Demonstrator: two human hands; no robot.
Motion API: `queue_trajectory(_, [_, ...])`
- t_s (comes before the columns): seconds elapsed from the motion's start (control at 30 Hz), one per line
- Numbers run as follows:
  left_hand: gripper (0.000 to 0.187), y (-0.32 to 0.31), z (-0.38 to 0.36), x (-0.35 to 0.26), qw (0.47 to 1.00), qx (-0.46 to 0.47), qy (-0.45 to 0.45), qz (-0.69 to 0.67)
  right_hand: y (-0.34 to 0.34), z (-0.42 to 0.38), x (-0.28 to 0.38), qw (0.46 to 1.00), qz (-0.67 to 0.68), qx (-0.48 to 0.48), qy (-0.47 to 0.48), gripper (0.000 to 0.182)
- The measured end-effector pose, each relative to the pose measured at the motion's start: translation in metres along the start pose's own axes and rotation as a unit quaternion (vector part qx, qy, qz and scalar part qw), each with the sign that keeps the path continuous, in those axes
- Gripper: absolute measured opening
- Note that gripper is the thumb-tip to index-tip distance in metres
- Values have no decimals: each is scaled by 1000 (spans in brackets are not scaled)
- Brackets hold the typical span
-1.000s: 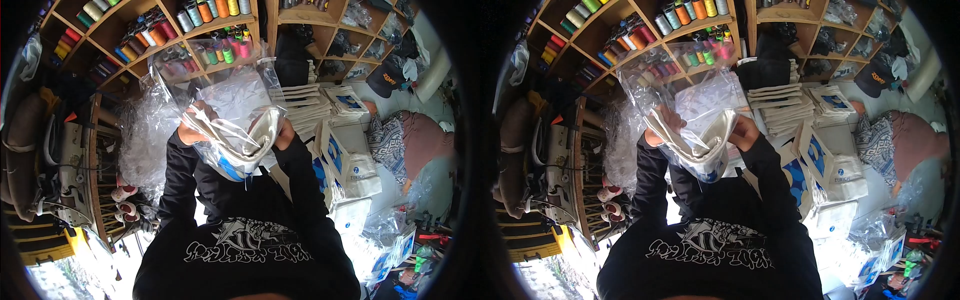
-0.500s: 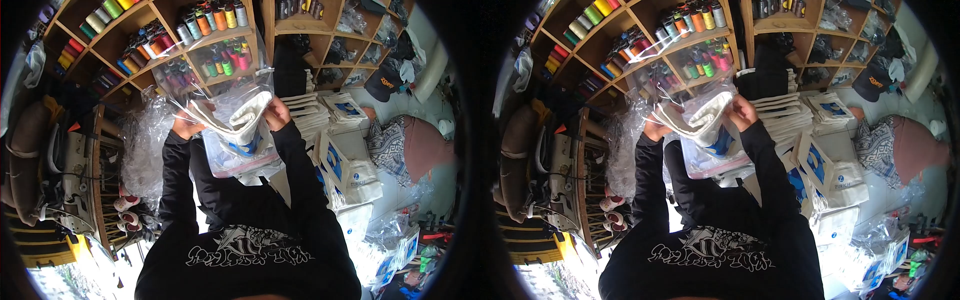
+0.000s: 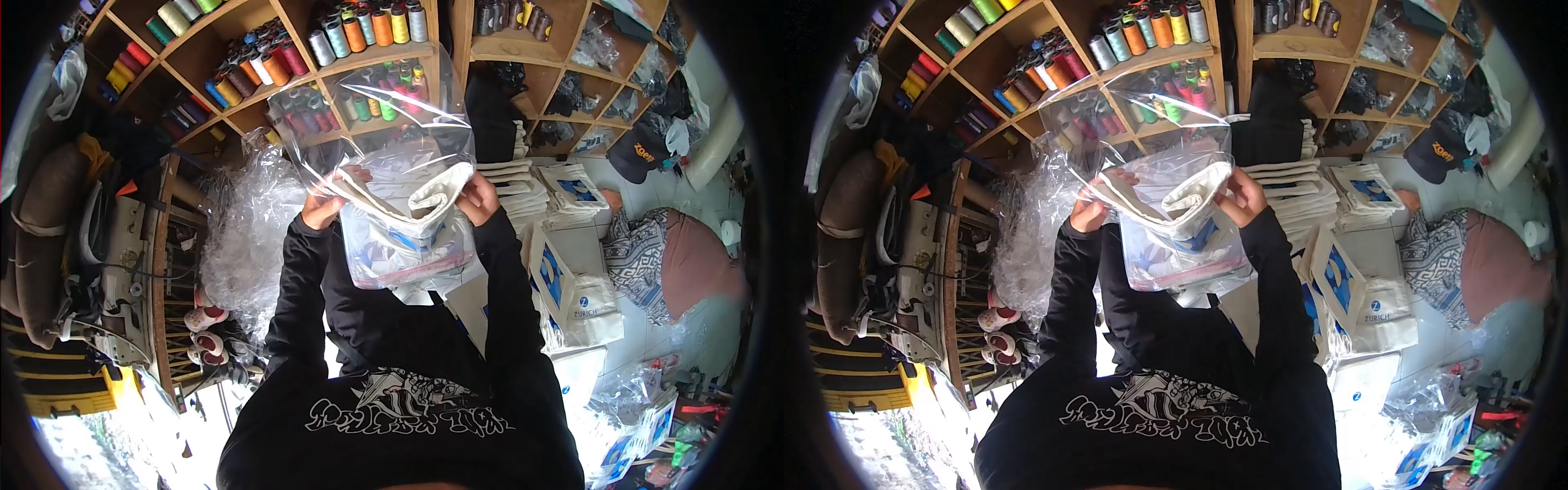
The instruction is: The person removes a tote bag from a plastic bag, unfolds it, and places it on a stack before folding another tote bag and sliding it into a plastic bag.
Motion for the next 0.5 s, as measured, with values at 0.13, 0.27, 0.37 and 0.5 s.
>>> queue_trajectory(0.13, [53, 1, -3, 7, 996, -82, -20, -21, 8, -7, 3, 994, -108, 3, -8, 40])
queue_trajectory(0.27, [44, 1, -1, 8, 999, -46, -21, 4, 14, -11, 4, 991, -134, 6, -18, 35])
queue_trajectory(0.37, [46, 0, 2, 6, 999, -38, -8, 20, 19, -13, 3, 989, -140, 5, -46, 32])
queue_trajectory(0.5, [52, 0, 3, 3, 999, -28, 29, 14, 26, -13, -4, 981, -190, 33, -27, 31])
Point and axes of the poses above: each hand's wrist, its own z-axis towards the middle knuckle, its own y-axis out of the back of the hand, x = y × z, the point moved 3 cm from there along z, towards the middle knuckle, and after that the axes turned 11 degrees about -x, right-handed, at the moved point
